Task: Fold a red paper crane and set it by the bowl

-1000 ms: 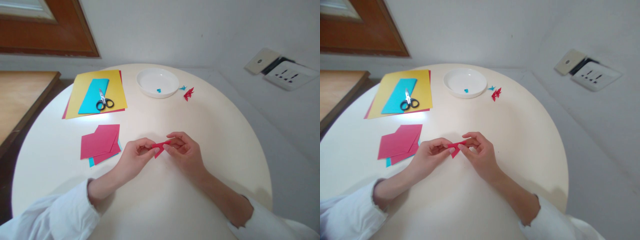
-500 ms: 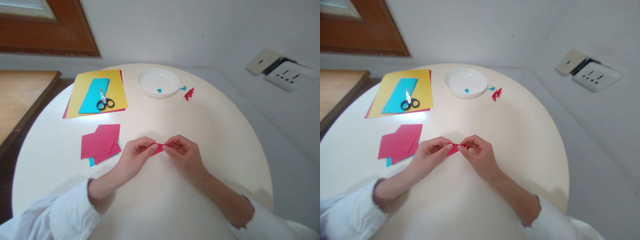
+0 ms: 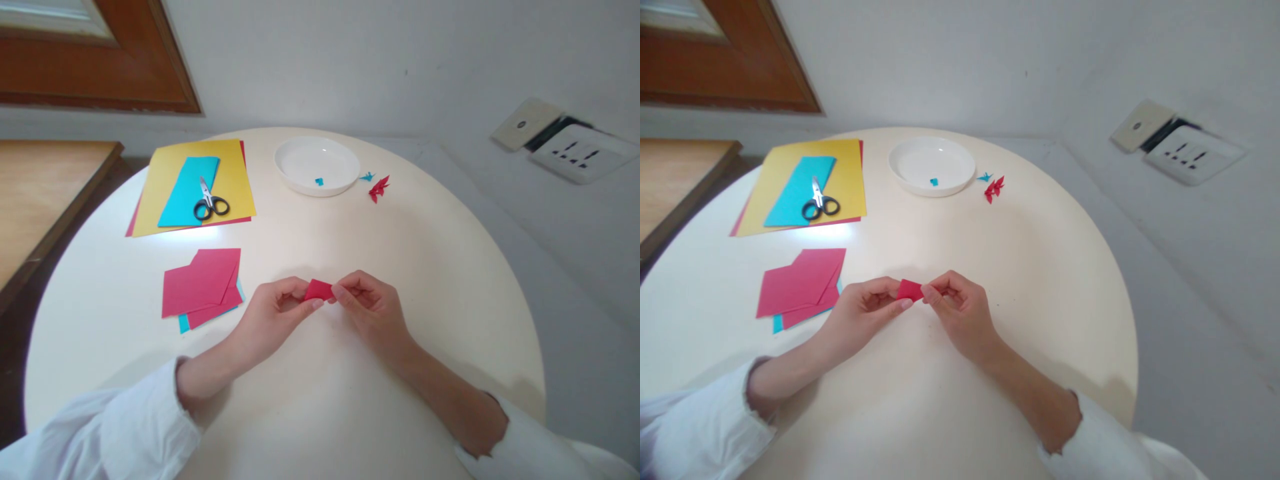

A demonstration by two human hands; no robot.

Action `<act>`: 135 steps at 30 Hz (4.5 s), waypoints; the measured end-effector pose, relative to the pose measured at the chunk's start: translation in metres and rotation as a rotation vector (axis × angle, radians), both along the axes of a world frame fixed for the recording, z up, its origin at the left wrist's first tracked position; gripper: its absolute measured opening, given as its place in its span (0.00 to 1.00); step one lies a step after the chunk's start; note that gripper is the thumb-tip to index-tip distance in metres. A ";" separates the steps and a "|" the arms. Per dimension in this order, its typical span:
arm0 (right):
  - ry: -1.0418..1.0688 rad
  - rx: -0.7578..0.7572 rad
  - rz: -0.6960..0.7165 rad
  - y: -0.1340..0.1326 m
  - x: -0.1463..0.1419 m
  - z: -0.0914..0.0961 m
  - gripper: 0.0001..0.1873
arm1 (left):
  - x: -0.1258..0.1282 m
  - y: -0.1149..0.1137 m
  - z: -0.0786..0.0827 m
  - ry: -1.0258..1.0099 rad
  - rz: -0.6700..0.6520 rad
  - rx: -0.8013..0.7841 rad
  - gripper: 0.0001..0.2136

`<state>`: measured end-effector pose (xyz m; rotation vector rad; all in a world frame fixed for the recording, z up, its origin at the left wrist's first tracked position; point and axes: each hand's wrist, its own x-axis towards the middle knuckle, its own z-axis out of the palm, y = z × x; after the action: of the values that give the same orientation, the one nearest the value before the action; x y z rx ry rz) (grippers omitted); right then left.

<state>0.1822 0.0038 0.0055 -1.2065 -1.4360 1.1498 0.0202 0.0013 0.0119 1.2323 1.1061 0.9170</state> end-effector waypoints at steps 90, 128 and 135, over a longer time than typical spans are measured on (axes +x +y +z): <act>-0.055 0.140 0.118 0.001 0.003 -0.006 0.06 | -0.002 0.003 -0.005 -0.039 0.130 0.088 0.07; 0.221 -0.123 0.174 0.009 0.010 -0.005 0.07 | -0.005 0.001 0.000 0.043 0.102 0.223 0.06; 0.246 -0.088 0.180 0.009 0.009 -0.004 0.08 | -0.007 0.000 0.001 0.057 0.083 0.236 0.07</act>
<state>0.1910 0.0126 0.0016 -0.9707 -1.3371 1.4445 0.0136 0.0015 0.0125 1.4204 1.1244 1.1061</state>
